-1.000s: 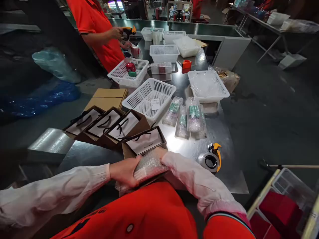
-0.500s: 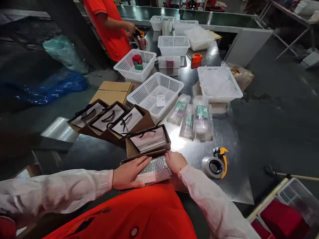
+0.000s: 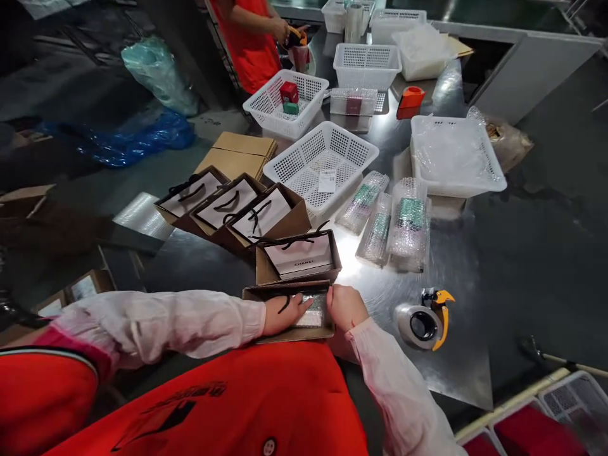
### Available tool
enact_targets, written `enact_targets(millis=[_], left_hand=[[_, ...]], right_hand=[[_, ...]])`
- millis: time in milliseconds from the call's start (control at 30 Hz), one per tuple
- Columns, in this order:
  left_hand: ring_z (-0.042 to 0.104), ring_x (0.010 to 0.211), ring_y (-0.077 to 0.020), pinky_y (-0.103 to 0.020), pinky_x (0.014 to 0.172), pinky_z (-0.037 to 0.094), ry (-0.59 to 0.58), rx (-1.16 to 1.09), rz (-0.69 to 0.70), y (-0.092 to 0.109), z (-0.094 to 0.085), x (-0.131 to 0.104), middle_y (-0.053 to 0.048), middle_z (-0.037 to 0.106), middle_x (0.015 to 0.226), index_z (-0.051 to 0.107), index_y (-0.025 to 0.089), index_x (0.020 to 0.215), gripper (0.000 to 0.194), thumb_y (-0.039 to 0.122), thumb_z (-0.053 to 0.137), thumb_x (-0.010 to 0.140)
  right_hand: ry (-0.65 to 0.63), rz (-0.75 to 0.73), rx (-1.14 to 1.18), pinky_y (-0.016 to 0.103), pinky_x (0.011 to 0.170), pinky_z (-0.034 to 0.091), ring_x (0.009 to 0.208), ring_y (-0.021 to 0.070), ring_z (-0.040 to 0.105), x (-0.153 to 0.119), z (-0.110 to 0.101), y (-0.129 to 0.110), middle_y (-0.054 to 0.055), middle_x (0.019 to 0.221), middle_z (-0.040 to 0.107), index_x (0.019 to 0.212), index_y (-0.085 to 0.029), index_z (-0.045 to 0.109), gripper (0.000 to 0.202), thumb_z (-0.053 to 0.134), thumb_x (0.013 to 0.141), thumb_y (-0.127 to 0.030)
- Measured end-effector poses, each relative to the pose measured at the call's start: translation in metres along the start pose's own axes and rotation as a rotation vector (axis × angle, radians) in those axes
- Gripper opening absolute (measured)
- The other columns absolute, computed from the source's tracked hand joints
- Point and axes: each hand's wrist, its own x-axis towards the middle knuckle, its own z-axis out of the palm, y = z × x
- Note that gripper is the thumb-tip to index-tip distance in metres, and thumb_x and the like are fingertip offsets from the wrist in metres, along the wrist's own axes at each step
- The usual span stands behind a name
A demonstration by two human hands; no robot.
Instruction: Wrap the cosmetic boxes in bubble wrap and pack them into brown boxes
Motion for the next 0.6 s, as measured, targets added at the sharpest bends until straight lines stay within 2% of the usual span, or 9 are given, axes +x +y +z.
enact_targets(millis=[100,233,300,367,433,533,600], left_hand=[[0.072,0.087,-0.0301,-0.038,0.067,0.057,-0.068,0.077,0.014,0.010,-0.009,-0.005,-0.025,0.066,0.117,0.046,0.011,0.146,0.054,0.006,0.036,0.093],[0.072,0.080,-0.0274,-0.035,0.066,0.057,-0.061,0.082,-0.020,0.016,-0.028,-0.033,-0.019,0.070,0.092,0.059,0.006,0.129,0.041,0.006,0.038,0.094],[0.071,0.087,-0.0263,-0.035,0.070,0.058,0.000,0.130,-0.033,0.014,-0.029,-0.037,-0.021,0.069,0.102,0.056,0.004,0.133,0.042,0.006,0.037,0.095],[0.068,0.102,-0.0276,-0.038,0.078,0.058,0.065,0.197,-0.008,0.010,-0.025,-0.030,-0.025,0.063,0.124,0.050,0.003,0.140,0.046,0.006,0.036,0.096],[0.061,0.115,-0.0293,-0.040,0.086,0.056,0.094,0.240,0.041,0.009,-0.018,-0.019,-0.025,0.056,0.137,0.053,0.004,0.138,0.043,0.009,0.037,0.098],[0.058,0.122,-0.0298,-0.040,0.089,0.053,0.103,0.243,0.085,0.017,-0.023,-0.012,-0.024,0.057,0.139,0.061,0.006,0.130,0.037,0.013,0.042,0.099],[0.064,0.111,-0.0283,-0.037,0.083,0.054,0.048,0.175,0.117,0.024,-0.041,-0.016,-0.019,0.067,0.125,0.067,0.010,0.120,0.030,0.015,0.049,0.096]], right_hand=[[0.008,0.014,0.008,0.032,0.078,0.046,0.097,0.0274,0.072,0.000,0.002,0.001,0.017,0.104,0.075,0.105,-0.010,0.072,0.042,0.032,0.104,-0.023],[0.019,0.020,0.020,0.032,0.077,0.046,0.096,0.0268,0.072,0.001,0.005,0.003,0.016,0.102,0.076,0.103,-0.011,0.072,0.042,0.032,0.104,-0.025],[0.025,0.023,0.022,0.031,0.076,0.045,0.096,0.0265,0.072,0.001,0.006,0.002,0.016,0.101,0.076,0.103,-0.012,0.072,0.041,0.033,0.104,-0.026],[0.032,0.030,0.026,0.030,0.075,0.045,0.094,0.0259,0.072,0.000,0.006,0.000,0.015,0.100,0.076,0.103,-0.014,0.071,0.041,0.032,0.104,-0.027],[0.042,0.041,0.029,0.030,0.073,0.045,0.093,0.0257,0.073,-0.001,0.006,-0.002,0.015,0.099,0.076,0.106,-0.014,0.070,0.040,0.033,0.104,-0.029],[0.037,0.041,0.025,0.031,0.073,0.045,0.092,0.0264,0.073,-0.006,0.005,0.001,0.015,0.099,0.076,0.110,-0.012,0.068,0.034,0.038,0.103,-0.026],[-0.008,0.027,0.021,0.031,0.074,0.046,0.095,0.0276,0.073,-0.011,0.003,0.010,0.017,0.101,0.076,0.108,-0.010,0.069,0.032,0.039,0.101,-0.020]])
